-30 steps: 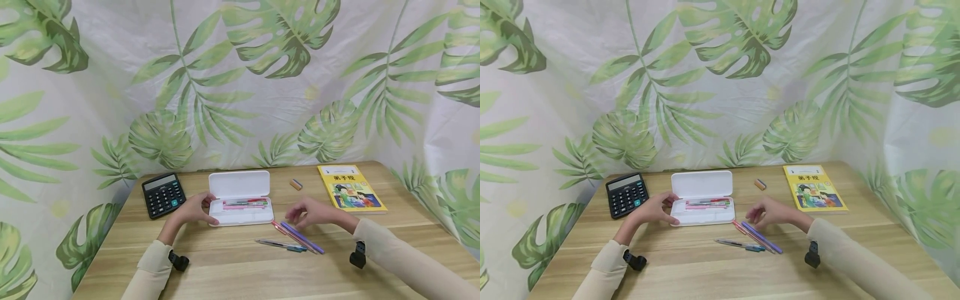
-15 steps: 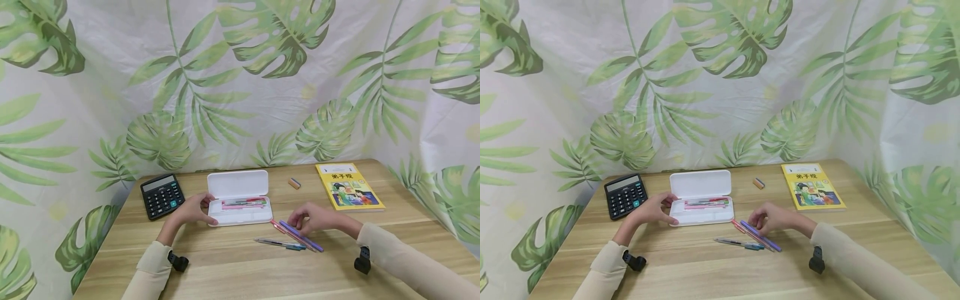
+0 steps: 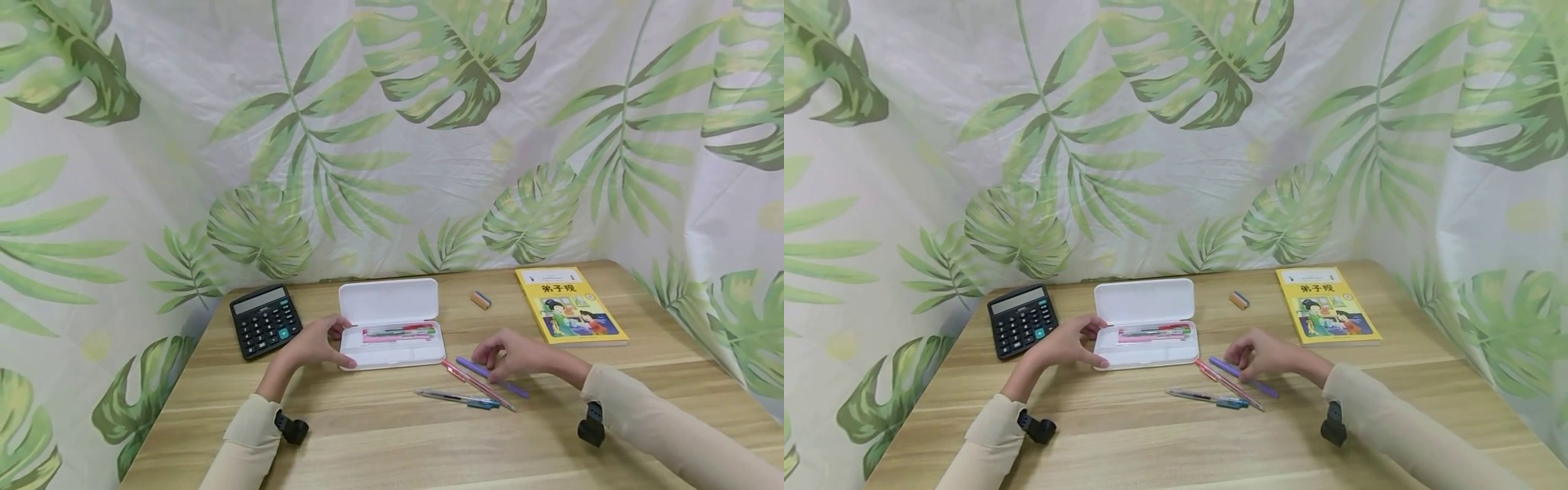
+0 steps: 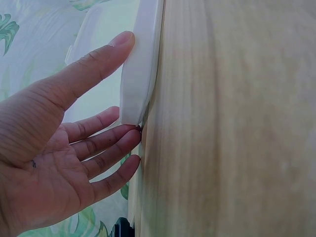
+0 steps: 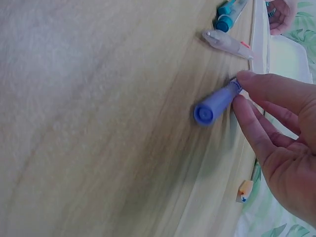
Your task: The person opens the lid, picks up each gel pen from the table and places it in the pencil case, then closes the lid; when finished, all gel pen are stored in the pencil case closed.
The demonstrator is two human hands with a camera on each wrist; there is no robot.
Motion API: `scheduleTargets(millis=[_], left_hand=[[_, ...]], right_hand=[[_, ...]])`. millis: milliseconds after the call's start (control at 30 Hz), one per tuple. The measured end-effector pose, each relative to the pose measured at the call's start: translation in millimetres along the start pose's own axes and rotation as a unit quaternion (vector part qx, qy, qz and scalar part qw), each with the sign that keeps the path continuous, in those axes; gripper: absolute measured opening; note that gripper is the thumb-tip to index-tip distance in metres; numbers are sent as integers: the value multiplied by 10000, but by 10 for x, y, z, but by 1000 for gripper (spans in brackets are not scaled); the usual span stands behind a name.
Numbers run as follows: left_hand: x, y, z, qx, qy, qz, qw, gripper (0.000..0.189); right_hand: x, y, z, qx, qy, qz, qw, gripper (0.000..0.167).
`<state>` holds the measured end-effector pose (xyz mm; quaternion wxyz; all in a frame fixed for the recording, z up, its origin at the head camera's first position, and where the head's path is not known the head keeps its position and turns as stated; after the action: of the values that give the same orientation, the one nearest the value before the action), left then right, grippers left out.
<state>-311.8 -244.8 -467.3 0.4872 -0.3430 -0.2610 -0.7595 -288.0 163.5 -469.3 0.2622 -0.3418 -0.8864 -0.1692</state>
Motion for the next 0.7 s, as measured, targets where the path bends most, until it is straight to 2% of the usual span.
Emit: scheduleTargets(millis=[367, 700], left_hand=[[-7, -5, -13, 22, -8, 2, 10000, 78], [-8, -13, -21, 8, 10, 13, 10000, 77]], right_hand=[[43, -22, 32, -245, 403, 194, 9987, 22], [99, -66, 6, -171, 455, 119, 9987, 22]])
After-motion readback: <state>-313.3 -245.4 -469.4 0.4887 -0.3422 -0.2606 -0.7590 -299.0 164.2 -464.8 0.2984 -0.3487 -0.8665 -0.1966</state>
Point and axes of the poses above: each hand's wrist, its own y-axis away from the middle knuckle, its own x-axis out of the back of the hand, z = x × y, the point moved 3 cm from there along -y, towards the middle knuckle, and after that the axes turned 3 degrees about -y, right-handed, at the moved point
